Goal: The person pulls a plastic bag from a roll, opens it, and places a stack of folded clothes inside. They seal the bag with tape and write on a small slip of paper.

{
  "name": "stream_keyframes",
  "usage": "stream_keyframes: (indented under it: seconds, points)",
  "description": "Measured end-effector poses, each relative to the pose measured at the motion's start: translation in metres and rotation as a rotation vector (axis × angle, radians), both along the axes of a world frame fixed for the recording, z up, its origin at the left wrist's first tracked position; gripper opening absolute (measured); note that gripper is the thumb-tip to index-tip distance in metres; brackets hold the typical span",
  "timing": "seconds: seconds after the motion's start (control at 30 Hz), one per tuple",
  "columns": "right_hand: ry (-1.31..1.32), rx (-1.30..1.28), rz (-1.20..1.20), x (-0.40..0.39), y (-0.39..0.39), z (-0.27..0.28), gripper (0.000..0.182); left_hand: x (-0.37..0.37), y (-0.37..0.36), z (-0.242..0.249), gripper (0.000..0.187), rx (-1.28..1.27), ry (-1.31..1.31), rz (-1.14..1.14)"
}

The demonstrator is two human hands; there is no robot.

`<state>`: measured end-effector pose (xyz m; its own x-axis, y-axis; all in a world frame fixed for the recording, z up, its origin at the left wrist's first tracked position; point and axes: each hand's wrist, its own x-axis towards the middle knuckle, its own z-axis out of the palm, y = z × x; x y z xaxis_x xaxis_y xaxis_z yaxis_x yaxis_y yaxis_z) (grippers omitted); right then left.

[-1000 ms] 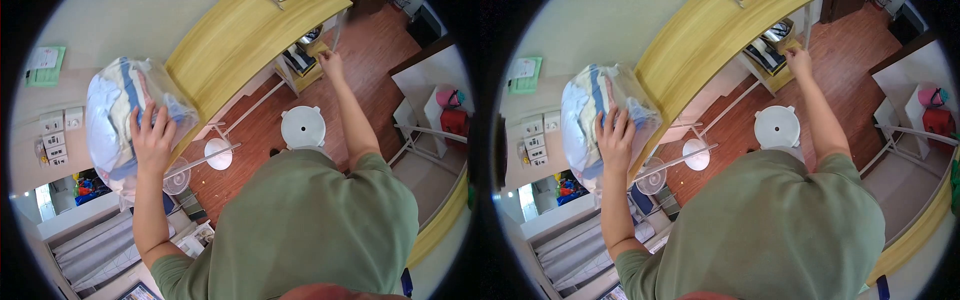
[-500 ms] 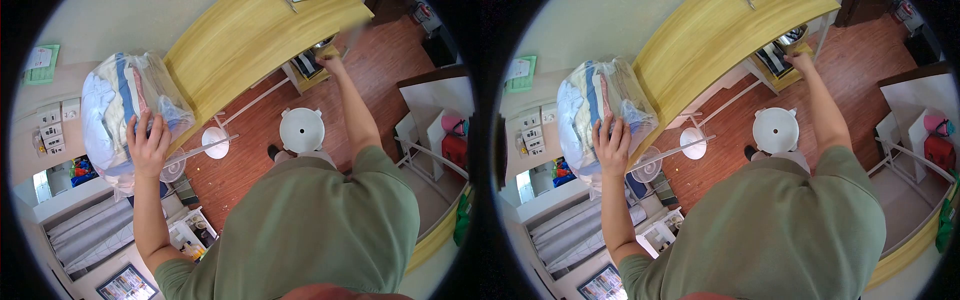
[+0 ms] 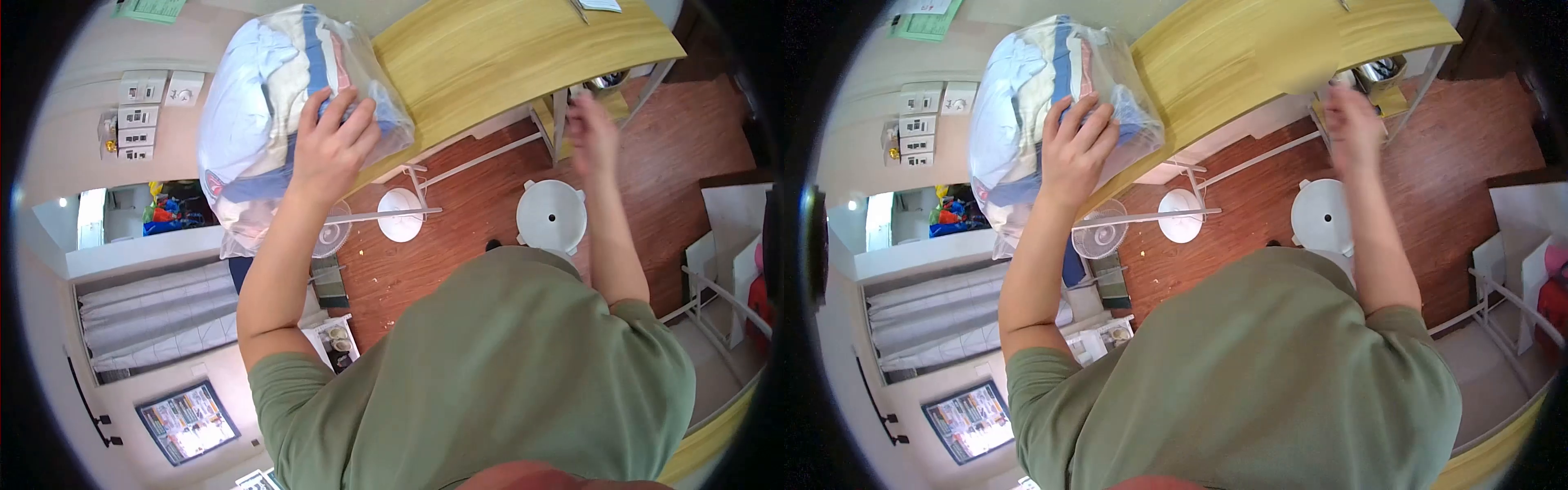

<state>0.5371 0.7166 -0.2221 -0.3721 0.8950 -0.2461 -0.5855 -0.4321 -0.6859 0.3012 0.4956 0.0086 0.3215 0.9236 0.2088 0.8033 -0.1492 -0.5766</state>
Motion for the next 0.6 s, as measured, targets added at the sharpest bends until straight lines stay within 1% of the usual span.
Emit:
stream_keyframes:
  seconds: [0.03,0.1,0.13,0.2,0.3,0.4,0.5,0.6]
  points:
    - [0.069,-0.102,0.125,-0.026,-0.030,0.031,0.013,0.000,0.000,-0.001,0.010,0.007,-0.006,0.001]
    - [0.218,-0.187,0.357,-0.079,-0.080,0.074,0.011,-0.002,-0.003,-0.002,0.010,0.010,0.000,-0.013]
    - [0.285,-0.251,0.476,-0.101,-0.099,0.087,0.018,-0.002,-0.003,-0.002,0.010,0.013,0.007,-0.021]
    - [0.324,-0.257,0.529,-0.139,-0.129,0.108,0.021,-0.003,-0.003,-0.002,0.010,0.012,0.001,-0.037]
    - [0.213,-0.247,0.504,-0.166,-0.149,0.115,0.025,-0.006,-0.004,-0.004,0.010,0.035,-0.005,-0.075]
    - [0.081,-0.202,0.577,-0.160,-0.145,0.121,0.030,-0.011,-0.003,-0.006,0.010,0.041,-0.012,-0.113]
    - [0.021,-0.109,0.504,-0.156,-0.163,0.118,0.035,-0.010,-0.007,-0.006,0.011,0.039,-0.010,-0.128]
    - [-0.035,-0.089,0.550,-0.155,-0.197,0.100,0.040,-0.007,-0.012,-0.005,0.010,0.028,0.003,-0.113]
